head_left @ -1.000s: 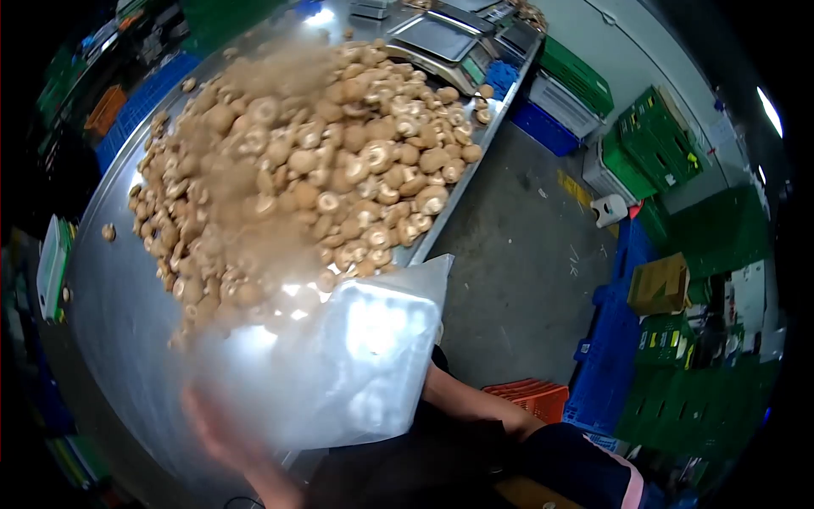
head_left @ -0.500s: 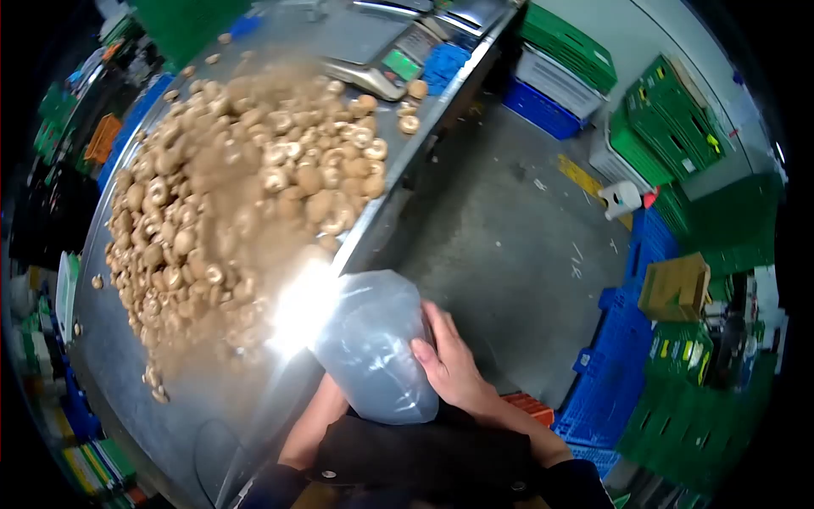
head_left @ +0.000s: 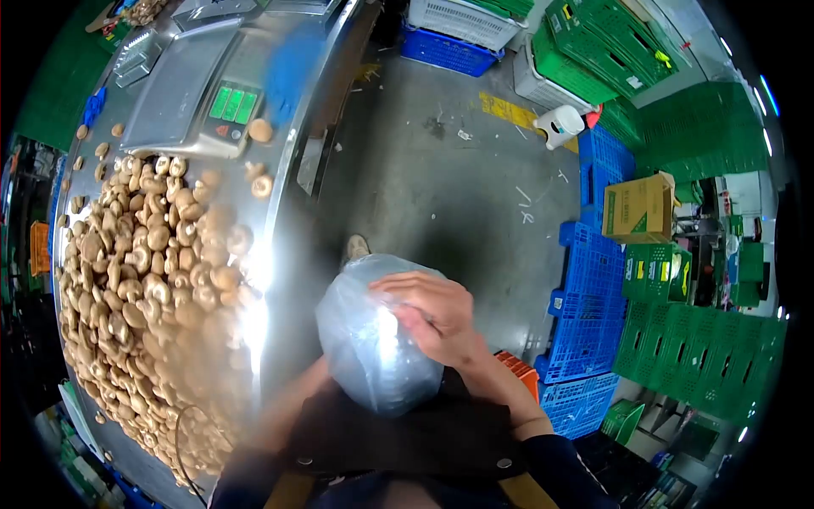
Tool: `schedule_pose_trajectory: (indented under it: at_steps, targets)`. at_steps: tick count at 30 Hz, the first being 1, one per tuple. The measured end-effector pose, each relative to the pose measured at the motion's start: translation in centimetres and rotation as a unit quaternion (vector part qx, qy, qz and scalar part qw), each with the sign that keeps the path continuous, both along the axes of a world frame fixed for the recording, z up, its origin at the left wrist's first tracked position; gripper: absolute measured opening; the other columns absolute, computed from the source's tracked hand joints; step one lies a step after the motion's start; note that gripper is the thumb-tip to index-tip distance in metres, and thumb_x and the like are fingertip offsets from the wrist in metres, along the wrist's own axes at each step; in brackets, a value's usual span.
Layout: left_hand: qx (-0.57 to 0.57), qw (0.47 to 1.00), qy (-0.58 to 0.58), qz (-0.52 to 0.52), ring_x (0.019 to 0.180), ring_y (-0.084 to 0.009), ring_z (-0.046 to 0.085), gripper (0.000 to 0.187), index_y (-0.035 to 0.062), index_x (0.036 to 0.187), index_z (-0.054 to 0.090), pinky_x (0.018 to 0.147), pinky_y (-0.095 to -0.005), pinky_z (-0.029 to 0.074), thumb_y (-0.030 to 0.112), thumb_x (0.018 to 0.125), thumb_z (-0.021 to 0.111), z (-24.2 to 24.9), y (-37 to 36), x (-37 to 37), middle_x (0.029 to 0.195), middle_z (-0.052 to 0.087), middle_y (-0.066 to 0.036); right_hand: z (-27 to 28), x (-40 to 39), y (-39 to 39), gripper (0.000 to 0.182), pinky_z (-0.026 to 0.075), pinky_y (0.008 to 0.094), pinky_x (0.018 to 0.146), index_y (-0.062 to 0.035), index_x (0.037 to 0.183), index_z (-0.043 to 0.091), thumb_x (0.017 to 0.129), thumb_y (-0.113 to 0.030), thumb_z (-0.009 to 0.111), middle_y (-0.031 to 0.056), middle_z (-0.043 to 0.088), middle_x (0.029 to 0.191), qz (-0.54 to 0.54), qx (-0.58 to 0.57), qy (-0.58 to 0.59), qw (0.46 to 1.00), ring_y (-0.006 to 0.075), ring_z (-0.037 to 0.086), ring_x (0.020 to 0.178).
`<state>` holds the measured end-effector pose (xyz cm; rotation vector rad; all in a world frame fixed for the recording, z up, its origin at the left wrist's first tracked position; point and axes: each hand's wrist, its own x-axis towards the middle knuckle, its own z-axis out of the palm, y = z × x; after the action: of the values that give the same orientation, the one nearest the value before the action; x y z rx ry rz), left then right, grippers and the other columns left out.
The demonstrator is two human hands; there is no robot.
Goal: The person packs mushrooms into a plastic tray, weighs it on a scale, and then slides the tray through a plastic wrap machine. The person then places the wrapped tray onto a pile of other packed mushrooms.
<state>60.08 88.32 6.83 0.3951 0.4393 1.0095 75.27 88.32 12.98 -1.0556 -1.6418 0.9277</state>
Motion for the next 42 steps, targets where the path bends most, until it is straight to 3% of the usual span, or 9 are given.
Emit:
schedule_pose_trajectory:
  at_steps: [5,8,12,20,25,28,31,38,42]
  targets:
    - [-0.007,1.0,-0.018,0.011,0.115,-0.028,0.052,0.049,0.0043,0.13,0.044,0.1,-0.0538,0.036,0.037,0.094,0.05,1.3,8.8,1.7,0.124,0.053,-0.01,3.5,1.5,7.1,0.034,0.052,0.0381,0.074,0.0024,0.087,0.066,0.095,-0.024,0.047,0.0157,0.07,0.084,-0.02,0.029,0.087,0.996,0.0305,0.069,0.08]
    - [-0.007,1.0,-0.018,0.015,0.115,-0.0281,0.052,0.049,0.0048,0.13,0.044,0.101,-0.0549,0.035,0.037,0.094,0.051,1.6,13.4,3.1,0.123,0.053,-0.01,5.5,4.1,10.0,0.023,0.052,0.0356,0.08,0.0012,0.092,0.068,0.086,-0.013,0.051,0.0125,0.07,0.091,0.1,-0.04,0.117,0.987,0.0309,0.067,0.087]
    - [-0.009,0.999,-0.024,0.018,0.115,-0.0282,0.052,0.049,0.0054,0.13,0.044,0.101,-0.0565,0.034,0.037,0.093,0.052,1.8,18.2,5.4,0.123,0.053,-0.009,6.3,6.3,13.4,0.034,0.051,0.0325,0.066,0.0012,0.077,0.066,0.094,-0.024,0.05,0.0114,0.069,0.077,0.167,-0.088,0.146,0.971,0.0267,0.069,0.075]
    - [-0.004,0.992,-0.044,0.119,0.116,-0.0285,0.052,0.049,0.0068,0.13,0.043,0.103,-0.0597,0.032,0.037,0.093,0.055,2.0,23.6,9.0,0.121,0.054,-0.008,5.9,12.9,21.6,0.023,0.04,0.0349,0.054,0.0033,0.078,0.058,0.092,-0.015,0.056,0.0129,0.058,0.069,0.441,-0.247,0.25,0.826,0.0287,0.055,0.058]
    - [0.016,0.976,-0.074,0.206,0.116,-0.0287,0.051,0.049,0.0076,0.129,0.043,0.103,-0.0617,0.031,0.037,0.093,0.056,2.1,26.4,12.3,0.121,0.054,-0.007,7.0,19.3,27.0,0.03,0.039,0.0272,0.054,0.0029,0.074,0.061,0.096,-0.014,0.05,0.009,0.058,0.063,0.475,-0.34,0.263,0.768,0.0177,0.054,0.054]
    - [0.04,0.964,-0.111,0.24,0.117,-0.0288,0.051,0.049,0.0082,0.129,0.043,0.104,-0.0628,0.03,0.037,0.092,0.057,1.6,28.6,14.6,0.12,0.054,-0.007,7.9,22.2,30.0,0.026,0.042,0.0304,0.052,0.0011,0.068,0.065,0.086,-0.017,0.057,0.0078,0.06,0.059,0.47,-0.439,0.22,0.733,0.0243,0.055,0.05]
    - [0.057,0.951,-0.146,0.268,0.117,-0.0289,0.051,0.049,0.0087,0.129,0.043,0.104,-0.064,0.029,0.036,0.092,0.058,1.1,30.0,16.3,0.12,0.054,-0.006,6.9,24.7,32.5,0.028,0.042,0.0269,0.053,0.0024,0.077,0.064,0.093,-0.019,0.055,0.0065,0.061,0.065,0.533,-0.412,0.249,0.696,0.0177,0.056,0.055]
    - [0.083,0.931,-0.212,0.286,0.117,-0.0292,0.051,0.049,0.0099,0.129,0.042,0.105,-0.0668,0.027,0.036,0.092,0.06,-0.6,31.8,18.4,0.119,0.054,-0.005,5.8,27.7,36.9,0.026,0.044,0.0292,0.048,0.0042,0.08,0.067,0.081,-0.022,0.07,0.0107,0.064,0.065,0.617,-0.399,0.449,0.508,0.0218,0.061,0.054]
    - [0.095,0.92,-0.246,0.289,0.118,-0.0293,0.051,0.049,0.0105,0.129,0.042,0.106,-0.0684,0.026,0.036,0.091,0.061,-1.9,32.0,18.4,0.118,0.054,-0.004,2.9,32.2,39.9,0.045,0.045,0.0289,0.049,0.0052,0.091,0.066,0.07,-0.032,0.081,0.0122,0.065,0.074,0.46,-0.393,0.397,0.69,0.0169,0.06,0.055]
